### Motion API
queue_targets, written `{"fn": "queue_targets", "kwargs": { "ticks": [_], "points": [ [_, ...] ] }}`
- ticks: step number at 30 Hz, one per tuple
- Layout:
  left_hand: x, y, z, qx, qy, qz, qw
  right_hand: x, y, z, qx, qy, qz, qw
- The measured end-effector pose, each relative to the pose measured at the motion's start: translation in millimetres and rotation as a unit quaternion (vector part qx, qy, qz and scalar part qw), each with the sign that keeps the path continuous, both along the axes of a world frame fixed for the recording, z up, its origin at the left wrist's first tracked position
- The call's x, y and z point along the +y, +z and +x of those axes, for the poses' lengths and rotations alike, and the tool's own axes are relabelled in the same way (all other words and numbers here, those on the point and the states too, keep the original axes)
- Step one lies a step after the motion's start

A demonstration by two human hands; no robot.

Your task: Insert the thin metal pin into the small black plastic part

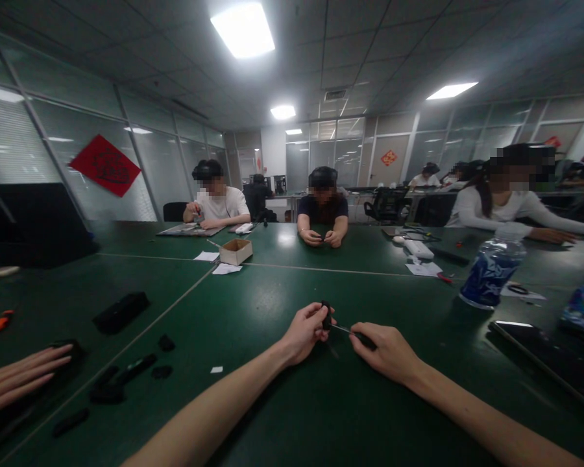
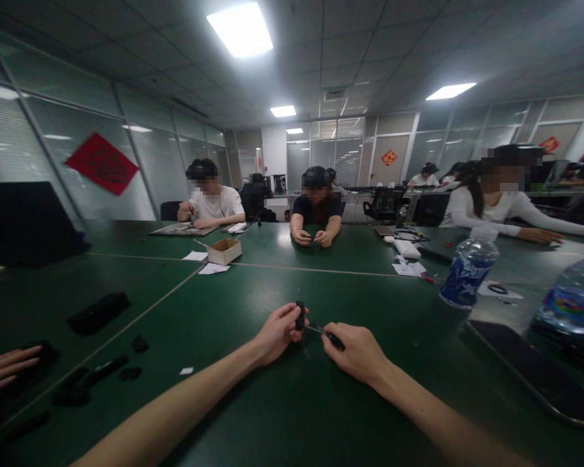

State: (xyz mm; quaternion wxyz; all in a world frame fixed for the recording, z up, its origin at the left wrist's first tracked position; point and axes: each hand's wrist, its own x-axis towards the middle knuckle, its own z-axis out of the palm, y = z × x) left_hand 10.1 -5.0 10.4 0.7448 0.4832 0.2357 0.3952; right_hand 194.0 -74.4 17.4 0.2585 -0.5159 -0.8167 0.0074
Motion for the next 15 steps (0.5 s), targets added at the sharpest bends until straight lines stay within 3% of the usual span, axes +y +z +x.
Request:
{"fn": "queue_targets", "kwargs": {
  "ticks": [5,15],
  "points": [
    [1.9,-2.3,0.4,-0.008,0.018,-0.013,1.000,0.2,0.7,-0.7,-0.007,-0.033,-0.002,0.999],
    [3.7,-6.1,-0.2,0.017,0.033,0.045,0.998,-0.9,-3.8,0.9,-0.070,-0.025,0.009,0.997]
  ]
}}
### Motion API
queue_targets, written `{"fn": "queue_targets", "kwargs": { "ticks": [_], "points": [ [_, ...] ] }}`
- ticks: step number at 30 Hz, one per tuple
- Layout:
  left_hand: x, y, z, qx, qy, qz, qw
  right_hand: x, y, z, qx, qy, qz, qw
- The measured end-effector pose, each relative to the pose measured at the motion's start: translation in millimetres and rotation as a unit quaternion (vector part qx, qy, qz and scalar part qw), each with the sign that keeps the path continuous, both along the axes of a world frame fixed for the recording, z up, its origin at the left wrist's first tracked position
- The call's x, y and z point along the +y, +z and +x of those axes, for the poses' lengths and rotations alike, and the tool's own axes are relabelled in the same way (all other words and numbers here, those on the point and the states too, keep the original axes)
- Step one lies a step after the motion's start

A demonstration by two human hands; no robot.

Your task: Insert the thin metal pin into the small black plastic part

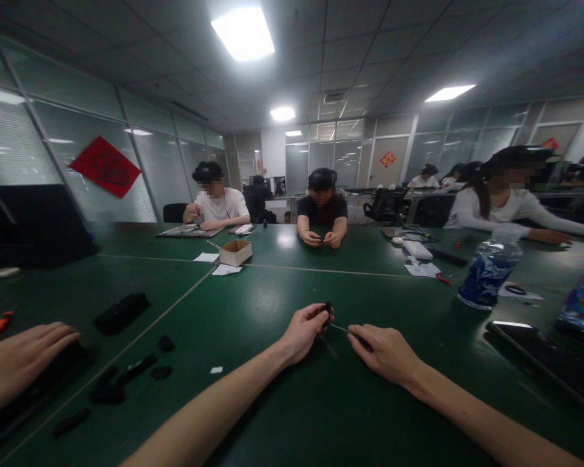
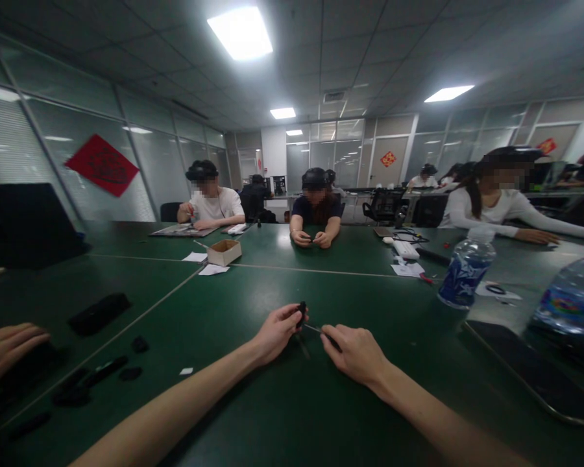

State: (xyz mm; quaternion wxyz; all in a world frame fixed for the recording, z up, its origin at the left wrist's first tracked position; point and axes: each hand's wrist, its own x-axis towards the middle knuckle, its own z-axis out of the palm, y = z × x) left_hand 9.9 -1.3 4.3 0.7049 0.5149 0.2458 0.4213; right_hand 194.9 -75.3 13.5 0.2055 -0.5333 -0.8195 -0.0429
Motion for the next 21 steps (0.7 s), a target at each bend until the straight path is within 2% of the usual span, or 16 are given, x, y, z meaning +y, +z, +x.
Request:
{"fn": "queue_targets", "kwargs": {
  "ticks": [5,11,21],
  "points": [
    [2.6,-2.3,0.9,0.023,0.004,0.034,0.999,-1.0,-1.2,0.5,-0.018,-0.009,0.008,1.000],
    [3.3,-0.3,-3.1,0.057,0.006,0.078,0.995,-0.7,0.6,0.1,0.013,-0.006,-0.019,1.000],
    [-3.0,4.3,-7.3,0.041,0.003,0.048,0.998,0.0,-0.3,0.5,0.043,0.011,-0.019,0.999]
  ]
}}
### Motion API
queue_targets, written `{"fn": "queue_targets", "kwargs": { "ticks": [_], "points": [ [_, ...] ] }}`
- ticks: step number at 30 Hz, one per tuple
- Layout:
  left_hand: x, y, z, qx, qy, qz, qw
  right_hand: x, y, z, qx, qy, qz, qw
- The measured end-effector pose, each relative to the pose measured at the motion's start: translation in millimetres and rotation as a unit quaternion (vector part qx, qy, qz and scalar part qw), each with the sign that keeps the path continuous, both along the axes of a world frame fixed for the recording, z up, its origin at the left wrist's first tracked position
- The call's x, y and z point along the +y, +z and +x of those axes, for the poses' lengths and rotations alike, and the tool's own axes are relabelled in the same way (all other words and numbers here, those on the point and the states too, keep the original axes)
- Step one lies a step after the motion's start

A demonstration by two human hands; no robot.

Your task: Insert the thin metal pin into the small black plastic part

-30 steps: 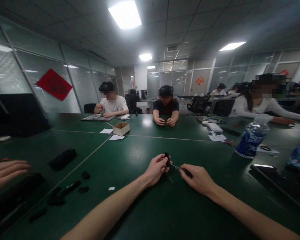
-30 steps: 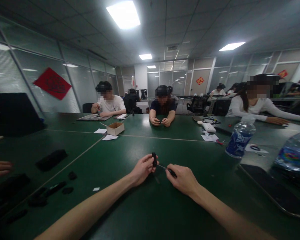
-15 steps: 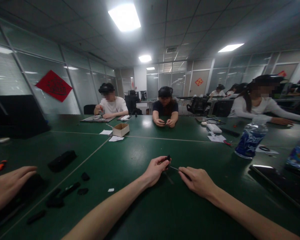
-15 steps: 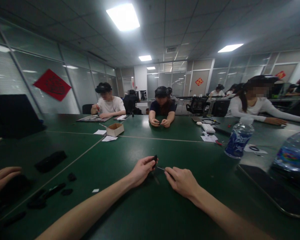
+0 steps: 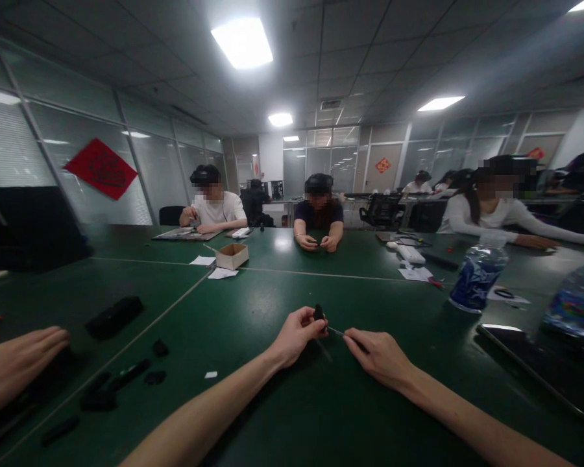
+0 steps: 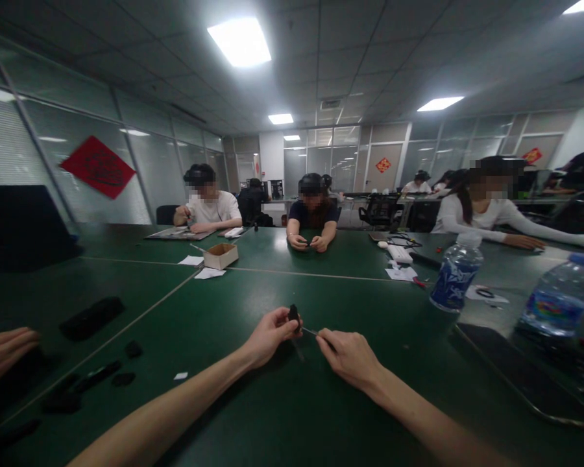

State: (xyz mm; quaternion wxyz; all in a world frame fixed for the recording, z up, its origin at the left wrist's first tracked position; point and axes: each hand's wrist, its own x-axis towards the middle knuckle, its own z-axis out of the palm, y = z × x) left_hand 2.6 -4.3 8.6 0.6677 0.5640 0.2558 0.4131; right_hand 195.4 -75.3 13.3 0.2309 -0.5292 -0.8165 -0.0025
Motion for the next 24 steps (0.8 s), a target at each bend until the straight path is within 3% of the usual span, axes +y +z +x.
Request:
{"fn": "queue_targets", "kwargs": {
  "ticks": [13,19,24],
  "points": [
    [-3,3.7,0,-0.023,-0.007,-0.007,1.000,-1,1.5,0,0.042,0.007,-0.009,0.999],
    [-11,7.6,3,0.049,-0.078,0.052,0.994,5,1.9,1,0.117,-0.083,0.004,0.990],
    [-8,6.4,6,-0.005,-0.028,0.004,1.000,7,-0.6,3,0.118,-0.090,0.007,0.989]
  ]
}}
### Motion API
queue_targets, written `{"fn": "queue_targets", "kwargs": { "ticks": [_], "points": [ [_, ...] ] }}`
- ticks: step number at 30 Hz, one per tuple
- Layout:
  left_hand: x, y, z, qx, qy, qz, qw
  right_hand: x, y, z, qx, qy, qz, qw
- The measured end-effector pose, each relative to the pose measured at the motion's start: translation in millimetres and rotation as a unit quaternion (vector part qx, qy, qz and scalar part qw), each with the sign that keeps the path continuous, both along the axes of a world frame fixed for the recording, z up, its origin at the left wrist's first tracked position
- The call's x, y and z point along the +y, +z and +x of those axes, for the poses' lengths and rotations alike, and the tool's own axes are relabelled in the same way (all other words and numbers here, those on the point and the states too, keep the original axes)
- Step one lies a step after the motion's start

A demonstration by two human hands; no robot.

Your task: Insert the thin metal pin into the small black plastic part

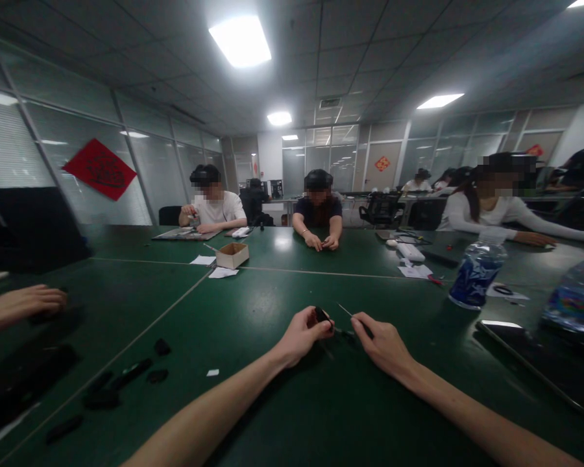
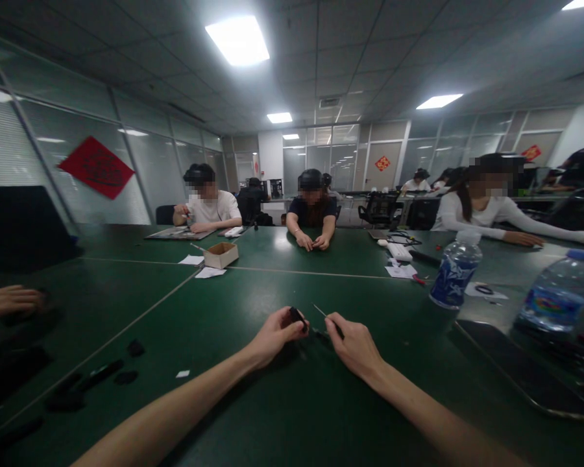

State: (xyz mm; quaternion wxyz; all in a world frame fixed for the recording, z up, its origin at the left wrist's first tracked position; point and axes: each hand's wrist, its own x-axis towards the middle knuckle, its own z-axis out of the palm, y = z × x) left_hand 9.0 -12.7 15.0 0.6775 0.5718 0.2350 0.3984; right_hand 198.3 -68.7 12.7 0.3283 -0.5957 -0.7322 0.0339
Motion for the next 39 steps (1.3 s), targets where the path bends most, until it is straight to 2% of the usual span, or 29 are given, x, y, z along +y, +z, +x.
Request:
{"fn": "queue_targets", "kwargs": {
  "ticks": [4,11,15,18,22,25,32,37,39],
  "points": [
    [3,-1.6,1,-0.004,0.049,-0.011,0.999,1,-1.2,2,0.012,-0.013,0.011,1.000],
    [4,-2.0,2,0.014,0.048,-0.019,0.999,1,1.0,1,0.043,-0.020,-0.009,0.999],
    [4,-2.4,1,0.032,0.032,0.011,0.999,0,4.9,2,0.087,-0.037,-0.014,0.995],
    [0,0.5,-1,0.080,0.025,0.067,0.994,5,5.7,8,0.163,-0.063,-0.004,0.985],
    [-8,8.3,-3,0.202,0.050,0.191,0.959,14,1.0,17,0.320,-0.086,-0.047,0.942],
    [-13,11.3,-2,0.281,0.058,0.256,0.923,17,-2.2,21,0.377,-0.069,-0.077,0.920],
    [-19,8.9,11,0.358,0.074,0.306,0.879,19,-2.0,15,0.374,-0.057,-0.077,0.922],
    [-19,9.1,40,0.383,0.096,0.304,0.867,21,-3.2,14,0.332,-0.041,-0.078,0.939],
    [-19,10.2,53,0.417,0.102,0.318,0.846,21,-4.4,15,0.322,-0.035,-0.068,0.944]
  ]
}}
